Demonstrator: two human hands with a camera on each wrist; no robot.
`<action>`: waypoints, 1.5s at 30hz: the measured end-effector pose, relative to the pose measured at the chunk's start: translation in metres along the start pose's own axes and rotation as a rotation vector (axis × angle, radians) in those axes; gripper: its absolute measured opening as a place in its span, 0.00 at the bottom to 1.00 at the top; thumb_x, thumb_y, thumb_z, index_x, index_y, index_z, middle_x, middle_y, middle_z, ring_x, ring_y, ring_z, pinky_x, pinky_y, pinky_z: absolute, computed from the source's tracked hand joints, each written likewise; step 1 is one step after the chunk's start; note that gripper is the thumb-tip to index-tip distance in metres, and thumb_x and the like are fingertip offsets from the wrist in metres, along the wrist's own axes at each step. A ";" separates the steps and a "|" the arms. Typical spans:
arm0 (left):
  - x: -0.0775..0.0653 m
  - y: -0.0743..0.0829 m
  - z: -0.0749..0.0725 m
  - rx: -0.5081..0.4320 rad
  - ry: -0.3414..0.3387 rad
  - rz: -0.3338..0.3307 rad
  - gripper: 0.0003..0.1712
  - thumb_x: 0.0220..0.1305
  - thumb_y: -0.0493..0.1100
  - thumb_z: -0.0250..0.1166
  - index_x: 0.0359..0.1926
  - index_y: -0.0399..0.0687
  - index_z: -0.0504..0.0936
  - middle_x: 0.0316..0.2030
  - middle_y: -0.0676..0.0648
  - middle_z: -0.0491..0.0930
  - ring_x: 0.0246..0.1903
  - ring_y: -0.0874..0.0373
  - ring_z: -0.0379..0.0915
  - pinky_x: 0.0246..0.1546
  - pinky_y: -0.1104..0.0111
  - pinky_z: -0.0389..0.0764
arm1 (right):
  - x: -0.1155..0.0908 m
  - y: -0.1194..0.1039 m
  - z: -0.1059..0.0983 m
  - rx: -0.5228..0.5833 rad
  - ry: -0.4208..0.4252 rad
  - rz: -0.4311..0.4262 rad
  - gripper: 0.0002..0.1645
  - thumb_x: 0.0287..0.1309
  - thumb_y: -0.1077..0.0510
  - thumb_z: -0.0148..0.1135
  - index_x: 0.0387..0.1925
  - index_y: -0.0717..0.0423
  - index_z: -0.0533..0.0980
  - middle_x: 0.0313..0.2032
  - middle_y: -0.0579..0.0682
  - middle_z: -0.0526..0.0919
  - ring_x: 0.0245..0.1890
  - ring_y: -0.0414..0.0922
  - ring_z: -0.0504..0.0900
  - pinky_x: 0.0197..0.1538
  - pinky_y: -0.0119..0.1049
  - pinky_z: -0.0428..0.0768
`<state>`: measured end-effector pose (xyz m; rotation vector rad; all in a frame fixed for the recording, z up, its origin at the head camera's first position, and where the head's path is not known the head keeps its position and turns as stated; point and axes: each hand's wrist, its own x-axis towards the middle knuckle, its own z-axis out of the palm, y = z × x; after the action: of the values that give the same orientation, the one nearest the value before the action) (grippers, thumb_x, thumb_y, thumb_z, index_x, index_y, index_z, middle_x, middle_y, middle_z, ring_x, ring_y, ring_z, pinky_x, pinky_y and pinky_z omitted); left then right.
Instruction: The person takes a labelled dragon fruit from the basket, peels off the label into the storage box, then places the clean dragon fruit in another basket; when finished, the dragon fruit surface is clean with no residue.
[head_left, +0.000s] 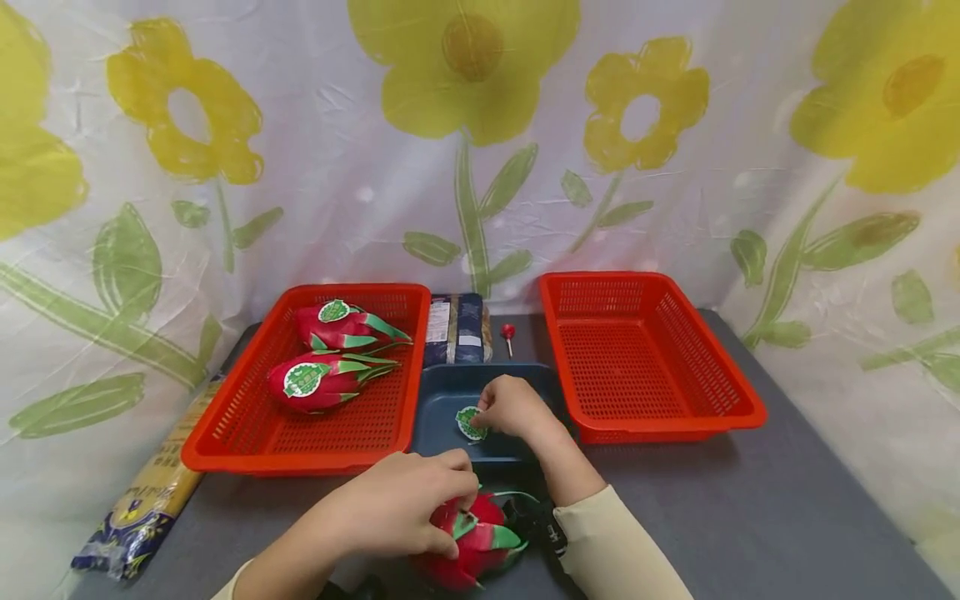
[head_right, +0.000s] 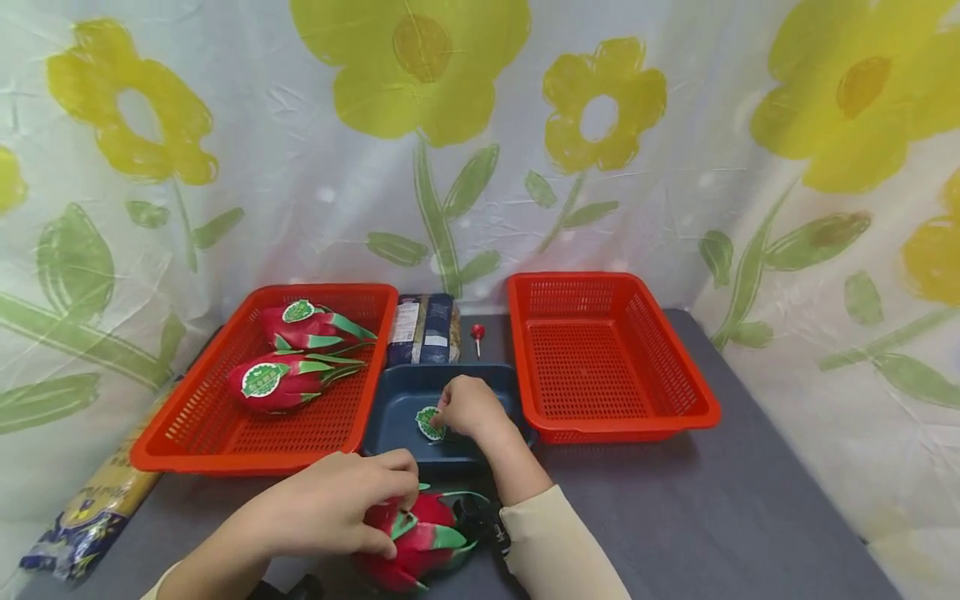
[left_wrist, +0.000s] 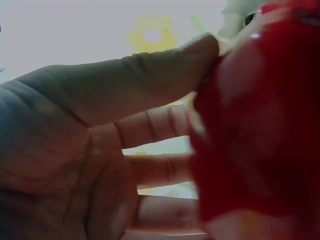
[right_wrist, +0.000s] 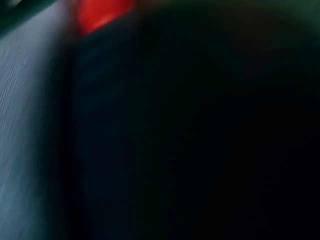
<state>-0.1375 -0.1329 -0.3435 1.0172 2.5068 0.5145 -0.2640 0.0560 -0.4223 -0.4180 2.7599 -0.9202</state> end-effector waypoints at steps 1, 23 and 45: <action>0.001 0.000 0.001 0.003 -0.009 -0.005 0.19 0.50 0.53 0.81 0.41 0.65 0.82 0.39 0.63 0.73 0.30 0.70 0.71 0.29 0.74 0.77 | 0.002 0.000 0.005 -0.043 -0.001 -0.001 0.16 0.52 0.56 0.79 0.19 0.53 0.79 0.17 0.45 0.76 0.19 0.41 0.73 0.24 0.34 0.70; 0.007 -0.003 0.001 0.001 -0.039 -0.031 0.20 0.50 0.52 0.82 0.42 0.63 0.82 0.38 0.61 0.73 0.30 0.69 0.72 0.29 0.75 0.78 | -0.034 -0.025 -0.042 -0.056 0.099 -0.144 0.17 0.61 0.44 0.73 0.43 0.50 0.82 0.30 0.41 0.81 0.28 0.41 0.78 0.34 0.38 0.78; 0.014 -0.007 0.004 0.081 0.059 -0.001 0.18 0.59 0.52 0.76 0.47 0.58 0.80 0.36 0.61 0.74 0.31 0.68 0.72 0.31 0.73 0.78 | -0.108 0.092 -0.160 0.094 0.657 0.199 0.30 0.73 0.41 0.55 0.60 0.60 0.76 0.53 0.63 0.80 0.53 0.60 0.77 0.54 0.57 0.74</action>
<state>-0.1489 -0.1263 -0.3535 1.0446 2.5984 0.4526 -0.2257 0.2504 -0.3419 0.2218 3.2164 -1.3131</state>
